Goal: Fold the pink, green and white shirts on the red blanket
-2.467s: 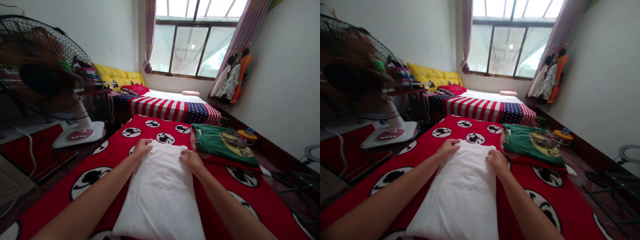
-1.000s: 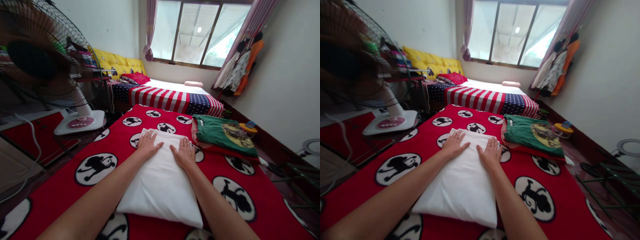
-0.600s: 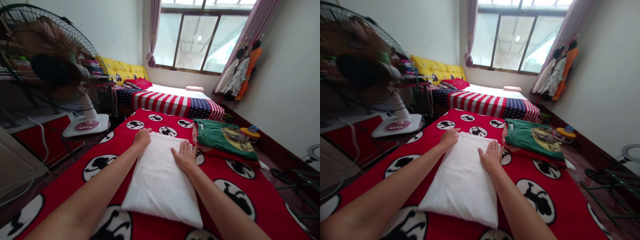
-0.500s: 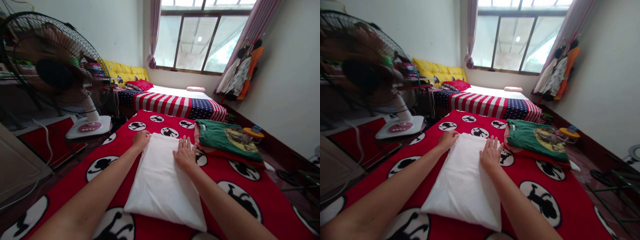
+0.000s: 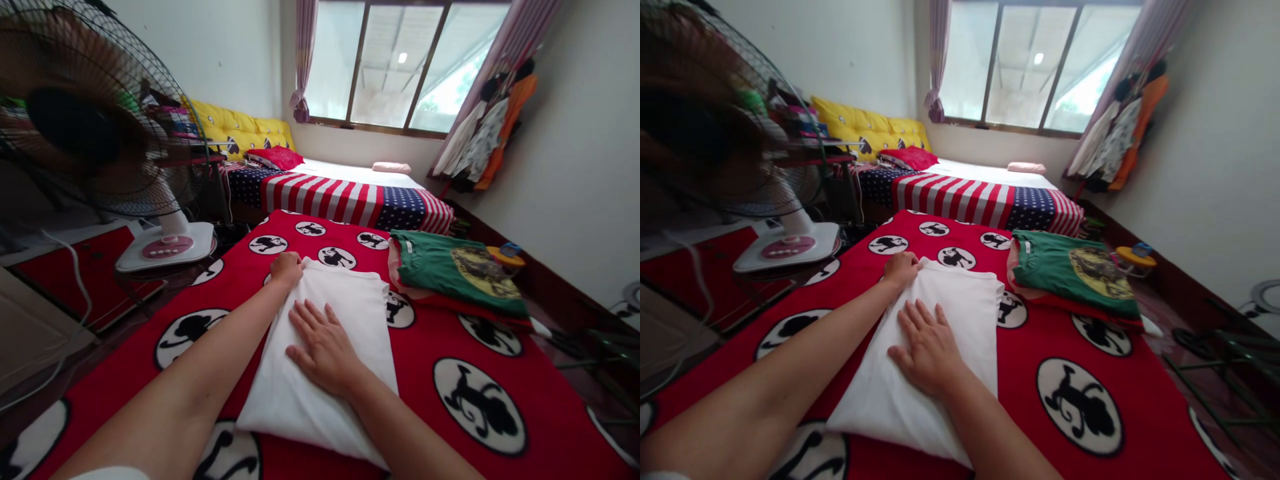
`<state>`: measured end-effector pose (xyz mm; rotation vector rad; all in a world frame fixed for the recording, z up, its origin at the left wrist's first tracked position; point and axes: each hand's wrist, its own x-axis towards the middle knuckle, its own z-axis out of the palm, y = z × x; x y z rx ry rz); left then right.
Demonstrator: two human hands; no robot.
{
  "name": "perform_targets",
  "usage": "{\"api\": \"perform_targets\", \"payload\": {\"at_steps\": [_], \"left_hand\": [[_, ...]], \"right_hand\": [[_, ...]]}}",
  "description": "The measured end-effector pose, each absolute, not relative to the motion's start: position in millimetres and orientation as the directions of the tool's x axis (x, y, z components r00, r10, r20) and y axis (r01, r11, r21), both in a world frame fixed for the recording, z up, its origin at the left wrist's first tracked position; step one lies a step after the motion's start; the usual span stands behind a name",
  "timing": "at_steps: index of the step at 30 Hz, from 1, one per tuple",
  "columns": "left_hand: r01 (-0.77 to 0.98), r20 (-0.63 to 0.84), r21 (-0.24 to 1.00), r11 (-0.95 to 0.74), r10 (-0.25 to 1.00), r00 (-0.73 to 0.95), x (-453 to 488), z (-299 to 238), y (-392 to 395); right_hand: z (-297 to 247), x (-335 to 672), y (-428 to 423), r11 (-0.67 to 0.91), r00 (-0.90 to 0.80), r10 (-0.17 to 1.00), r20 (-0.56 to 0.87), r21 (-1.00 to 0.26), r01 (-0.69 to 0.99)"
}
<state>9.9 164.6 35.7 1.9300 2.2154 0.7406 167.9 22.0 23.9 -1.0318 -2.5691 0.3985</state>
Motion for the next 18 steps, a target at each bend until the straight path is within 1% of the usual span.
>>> {"api": "perform_targets", "payload": {"at_steps": [2, 3, 5, 6, 7, 8, 9, 11, 13, 15, 18], "left_hand": [[0.909, 0.277, 0.417, 0.022, 0.949, -0.149, 20, 43, 157], [0.910, 0.306, 0.415, -0.023, 0.945, -0.116, 26, 46, 152], [0.901, 0.354, 0.413, -0.135, 0.935, -0.023, 39, 50, 139], [0.890, 0.366, 0.413, -0.192, 0.930, 0.031, 46, 50, 133], [0.878, 0.367, 0.412, -0.243, 0.926, 0.084, 52, 47, 126], [0.866, 0.362, 0.410, -0.285, 0.923, 0.133, 57, 43, 120], [0.856, 0.353, 0.408, -0.317, 0.920, 0.173, 61, 37, 114], [0.856, 0.316, 0.393, -0.337, 0.923, 0.219, 66, 24, 106], [0.885, 0.265, 0.359, -0.297, 0.941, 0.208, 66, 14, 102], [0.921, 0.214, 0.324, -0.216, 0.965, 0.151, 64, 11, 102], [0.948, 0.156, 0.306, -0.090, 0.987, 0.043, 59, 11, 105]], "right_hand": [[23, 169, 24, 0.672, -0.627, 0.729, 0.276, -0.467, 0.575], [22, 171, 26, 0.639, -0.558, 0.762, 0.329, -0.523, 0.564], [21, 176, 36, 0.543, -0.334, 0.839, 0.429, -0.622, 0.564], [21, 181, 43, 0.486, -0.213, 0.865, 0.454, -0.653, 0.581], [22, 186, 51, 0.431, -0.127, 0.881, 0.455, -0.664, 0.611], [22, 191, 60, 0.381, -0.090, 0.897, 0.433, -0.652, 0.655], [23, 197, 69, 0.340, -0.098, 0.915, 0.391, -0.617, 0.710], [23, 208, 87, 0.299, -0.180, 0.944, 0.277, -0.485, 0.822], [20, 218, 100, 0.272, -0.222, 0.958, 0.180, -0.341, 0.900], [15, 223, 107, 0.199, -0.165, 0.975, 0.152, -0.244, 0.949], [8, 225, 110, 0.037, -0.003, 0.985, 0.172, -0.196, 0.980]]}}
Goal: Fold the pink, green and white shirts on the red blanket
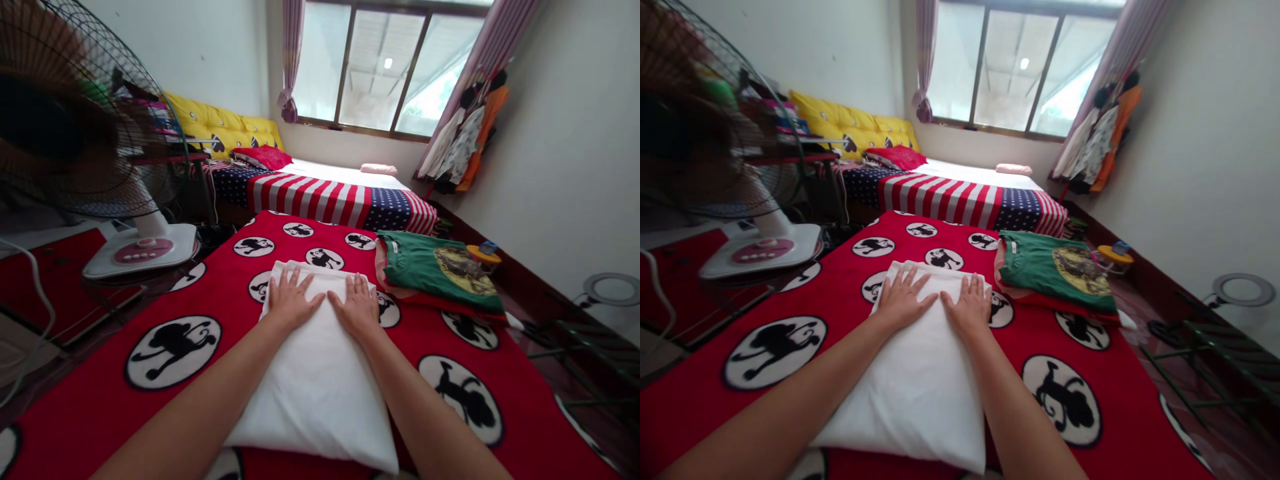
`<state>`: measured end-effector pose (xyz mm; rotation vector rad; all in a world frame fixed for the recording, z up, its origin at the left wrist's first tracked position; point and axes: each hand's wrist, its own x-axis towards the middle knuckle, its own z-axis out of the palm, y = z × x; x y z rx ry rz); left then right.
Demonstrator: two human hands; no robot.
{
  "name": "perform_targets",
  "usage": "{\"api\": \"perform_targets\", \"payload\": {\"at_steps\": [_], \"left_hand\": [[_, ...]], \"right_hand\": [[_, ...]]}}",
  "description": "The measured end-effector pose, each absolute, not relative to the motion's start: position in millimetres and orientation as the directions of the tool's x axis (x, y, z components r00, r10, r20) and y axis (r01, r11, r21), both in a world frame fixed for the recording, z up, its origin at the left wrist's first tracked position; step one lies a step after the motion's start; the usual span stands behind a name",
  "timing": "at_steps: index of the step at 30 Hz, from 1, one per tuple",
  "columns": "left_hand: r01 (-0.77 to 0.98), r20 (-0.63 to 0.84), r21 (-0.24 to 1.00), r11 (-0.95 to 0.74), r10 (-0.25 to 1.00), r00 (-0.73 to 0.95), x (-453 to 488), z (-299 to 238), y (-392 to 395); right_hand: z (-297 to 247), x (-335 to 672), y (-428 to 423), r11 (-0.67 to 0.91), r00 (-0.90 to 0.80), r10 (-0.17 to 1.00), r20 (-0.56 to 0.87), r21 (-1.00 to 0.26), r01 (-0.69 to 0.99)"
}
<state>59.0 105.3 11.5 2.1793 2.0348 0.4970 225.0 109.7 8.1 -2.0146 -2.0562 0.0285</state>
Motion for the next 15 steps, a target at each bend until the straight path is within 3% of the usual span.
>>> {"api": "perform_targets", "payload": {"at_steps": [5, 7, 9, 12, 15], "left_hand": [[0.961, 0.202, 0.275, 0.013, 0.977, -0.071, 54, 11, 109], [0.959, 0.283, 0.276, 0.056, 0.949, -0.137, 52, 11, 106], [0.959, 0.400, 0.283, -0.004, 0.909, -0.114, 50, 14, 102], [0.900, 0.448, 0.228, -0.372, 0.861, 0.242, 47, 17, 93], [0.775, 0.261, 0.216, -0.594, 0.800, 0.540, 46, 14, 88]], "right_hand": [[4, 223, 111, -0.164, 0.208, 0.958, 0.198, -0.218, 0.962], [7, 222, 110, -0.215, 0.262, 0.939, 0.223, -0.215, 0.953], [13, 221, 105, -0.191, 0.231, 0.933, 0.275, -0.167, 0.967], [20, 219, 90, 0.060, -0.041, 0.958, 0.284, -0.058, 0.997], [18, 221, 76, 0.293, -0.278, 0.948, 0.156, -0.083, 0.953]]}}
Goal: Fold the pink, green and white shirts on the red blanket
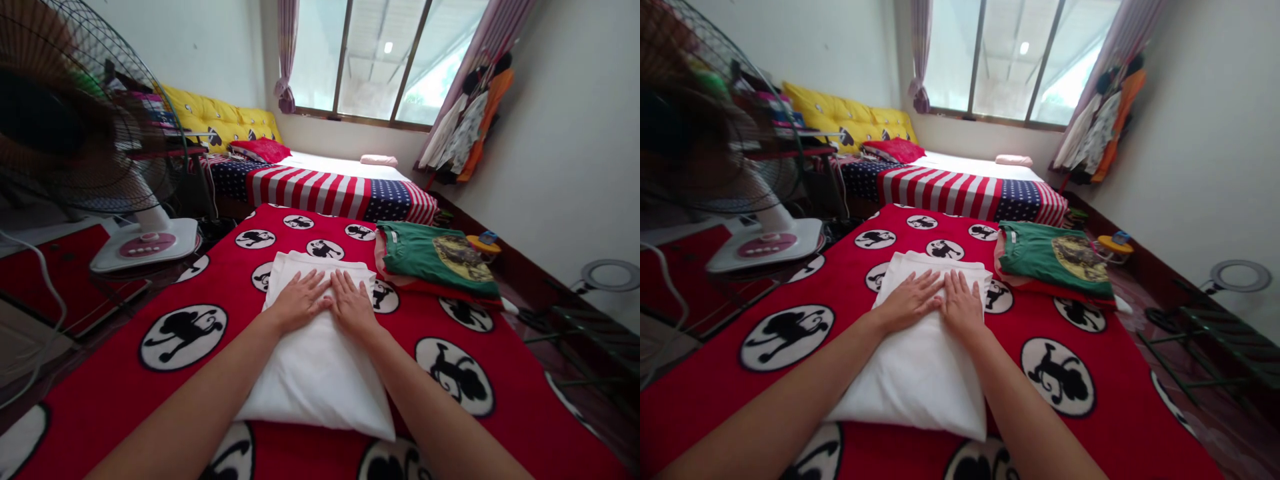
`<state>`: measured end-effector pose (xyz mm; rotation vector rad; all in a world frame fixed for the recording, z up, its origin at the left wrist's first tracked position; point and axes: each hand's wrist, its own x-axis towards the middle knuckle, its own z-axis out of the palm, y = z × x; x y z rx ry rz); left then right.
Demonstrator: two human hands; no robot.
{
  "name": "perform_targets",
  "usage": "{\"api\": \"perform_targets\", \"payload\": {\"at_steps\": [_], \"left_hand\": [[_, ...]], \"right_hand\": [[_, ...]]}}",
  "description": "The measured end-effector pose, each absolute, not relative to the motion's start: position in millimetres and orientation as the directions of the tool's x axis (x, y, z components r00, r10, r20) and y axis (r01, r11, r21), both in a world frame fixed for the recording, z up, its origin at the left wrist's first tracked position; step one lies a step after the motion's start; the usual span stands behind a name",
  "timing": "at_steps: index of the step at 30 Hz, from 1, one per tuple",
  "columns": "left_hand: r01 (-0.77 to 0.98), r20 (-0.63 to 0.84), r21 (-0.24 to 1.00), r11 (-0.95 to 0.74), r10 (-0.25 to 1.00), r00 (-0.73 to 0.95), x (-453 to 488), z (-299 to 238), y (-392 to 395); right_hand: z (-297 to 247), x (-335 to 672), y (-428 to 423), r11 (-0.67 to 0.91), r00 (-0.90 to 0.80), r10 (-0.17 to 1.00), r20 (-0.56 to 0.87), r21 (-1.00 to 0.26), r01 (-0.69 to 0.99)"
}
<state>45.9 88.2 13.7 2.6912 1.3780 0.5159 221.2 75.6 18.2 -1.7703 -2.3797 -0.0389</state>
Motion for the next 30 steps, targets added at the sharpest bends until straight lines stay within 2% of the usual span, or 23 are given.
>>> {"api": "perform_targets", "payload": {"at_steps": [7, 10, 12, 14, 16, 21, 27, 30], "left_hand": [[0.807, 0.073, 0.267, -0.527, 0.846, 0.528, 49, 14, 89], [0.795, -0.020, 0.342, -0.500, 0.842, 0.539, 39, 26, 72], [0.739, 0.046, 0.427, -0.521, 0.829, 0.558, 24, 36, 46], [0.658, 0.185, 0.502, -0.562, 0.812, 0.553, 5, 45, 12], [0.620, 0.225, 0.525, -0.583, 0.797, 0.560, -14, 52, -24], [0.642, 0.102, 0.359, -0.678, 0.712, 0.695, -36, 52, -81], [0.606, 0.181, 0.251, -0.755, 0.652, 0.736, -37, 47, -79], [0.639, 0.127, 0.225, -0.736, 0.672, 0.730, -39, 51, -83]], "right_hand": [[12, 227, 76, 0.276, -0.271, 0.961, 0.057, -0.133, 0.952], [26, 232, 67, 0.297, -0.294, 0.955, 0.042, -0.155, 0.942], [38, 242, 45, 0.311, -0.297, 0.950, 0.100, -0.196, 0.930], [47, 256, 14, 0.325, -0.286, 0.942, 0.174, -0.267, 0.907], [51, 272, -23, 0.376, -0.336, 0.926, 0.172, -0.339, 0.862], [47, 297, -84, 0.568, -0.578, 0.810, 0.098, -0.372, 0.734], [45, 301, -82, 0.726, -0.687, 0.686, 0.240, -0.297, 0.621], [47, 304, -86, 0.733, -0.705, 0.677, 0.212, -0.289, 0.616]]}}
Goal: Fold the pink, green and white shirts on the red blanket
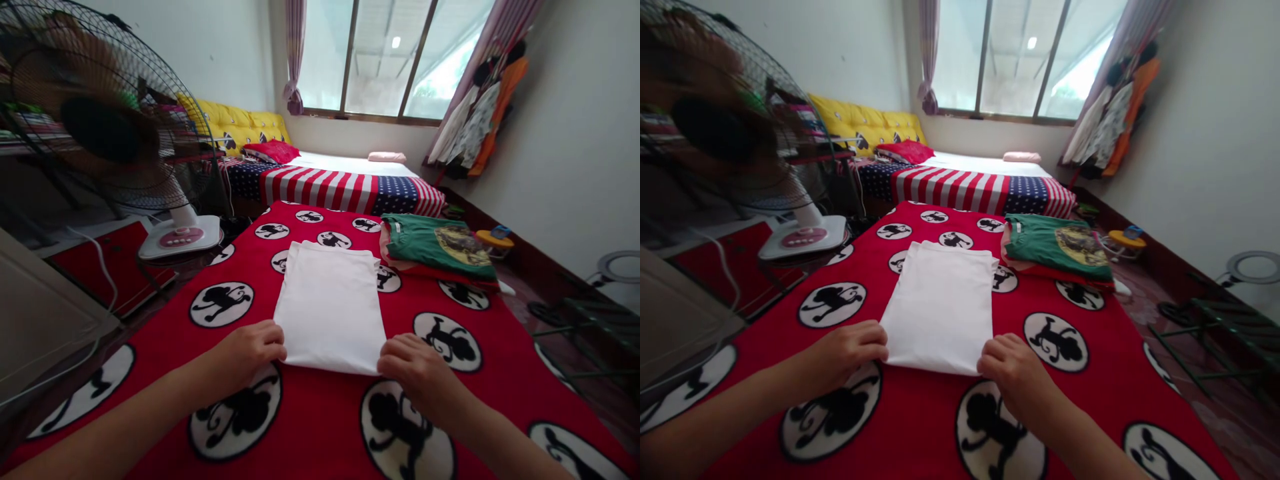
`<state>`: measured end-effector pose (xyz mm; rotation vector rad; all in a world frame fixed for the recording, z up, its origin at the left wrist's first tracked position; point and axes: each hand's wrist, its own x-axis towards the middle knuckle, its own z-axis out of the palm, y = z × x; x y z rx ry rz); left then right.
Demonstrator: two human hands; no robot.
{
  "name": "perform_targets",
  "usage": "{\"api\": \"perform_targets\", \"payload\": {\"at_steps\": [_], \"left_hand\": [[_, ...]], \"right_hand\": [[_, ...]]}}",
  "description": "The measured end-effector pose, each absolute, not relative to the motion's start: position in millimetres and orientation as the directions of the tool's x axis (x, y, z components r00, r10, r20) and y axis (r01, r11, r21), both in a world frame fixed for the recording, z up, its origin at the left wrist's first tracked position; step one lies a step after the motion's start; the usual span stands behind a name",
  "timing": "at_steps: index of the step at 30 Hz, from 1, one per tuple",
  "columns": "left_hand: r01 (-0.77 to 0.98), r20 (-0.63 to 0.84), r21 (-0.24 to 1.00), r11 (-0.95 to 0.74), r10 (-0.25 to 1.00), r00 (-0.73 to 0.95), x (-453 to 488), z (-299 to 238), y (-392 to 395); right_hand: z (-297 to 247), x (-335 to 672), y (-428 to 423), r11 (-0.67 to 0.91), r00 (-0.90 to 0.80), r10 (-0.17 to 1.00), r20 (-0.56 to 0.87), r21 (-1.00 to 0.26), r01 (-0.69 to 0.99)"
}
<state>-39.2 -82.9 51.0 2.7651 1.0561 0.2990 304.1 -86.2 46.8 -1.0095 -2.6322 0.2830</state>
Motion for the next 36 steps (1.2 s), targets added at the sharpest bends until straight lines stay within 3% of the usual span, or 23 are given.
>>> {"api": "perform_targets", "payload": {"at_steps": [4, 7, 9, 11, 15, 19, 26, 30, 33, 36], "left_hand": [[0.716, -0.014, 0.210, -0.666, 0.730, 0.683, -25, 72, -92], [0.736, 0.104, 0.260, -0.625, 0.776, 0.623, 3, 87, -79], [0.758, 0.279, 0.309, -0.575, 0.816, 0.506, 22, 83, -58], [0.794, 0.366, 0.301, -0.528, 0.833, 0.415, 36, 66, -33], [0.861, 0.239, 0.202, -0.466, 0.876, 0.418, 37, 19, -3], [0.867, 0.239, 0.184, -0.462, 0.877, 0.417, 29, -1, -2], [0.842, 0.247, 0.223, -0.490, 0.864, 0.438, 26, 2, -1], [0.772, 0.266, 0.382, -0.507, 0.861, 0.434, 29, 19, -14], [0.645, 0.202, 0.500, -0.578, 0.802, 0.562, 41, 38, -35], [0.641, 0.097, 0.422, -0.641, 0.735, 0.671, 55, 48, -54]], "right_hand": [[60, 291, -94, 0.615, -0.638, 0.765, 0.090, -0.397, 0.681], [68, 262, -79, 0.571, -0.532, 0.817, 0.223, -0.445, 0.691], [62, 243, -58, 0.559, -0.454, 0.827, 0.333, -0.395, 0.729], [47, 231, -34, 0.519, -0.427, 0.845, 0.320, -0.304, 0.799], [15, 233, -4, 0.455, -0.431, 0.890, 0.150, -0.211, 0.865], [7, 241, -4, 0.459, -0.431, 0.887, 0.164, -0.223, 0.860], [14, 243, -10, 0.479, -0.415, 0.878, 0.238, -0.425, 0.768], [21, 245, -11, 0.441, -0.279, 0.897, 0.344, -0.644, 0.625], [25, 247, -9, 0.437, -0.207, 0.898, 0.389, -0.727, 0.530], [25, 251, -7, 0.419, -0.178, 0.907, 0.382, -0.777, 0.470]]}}
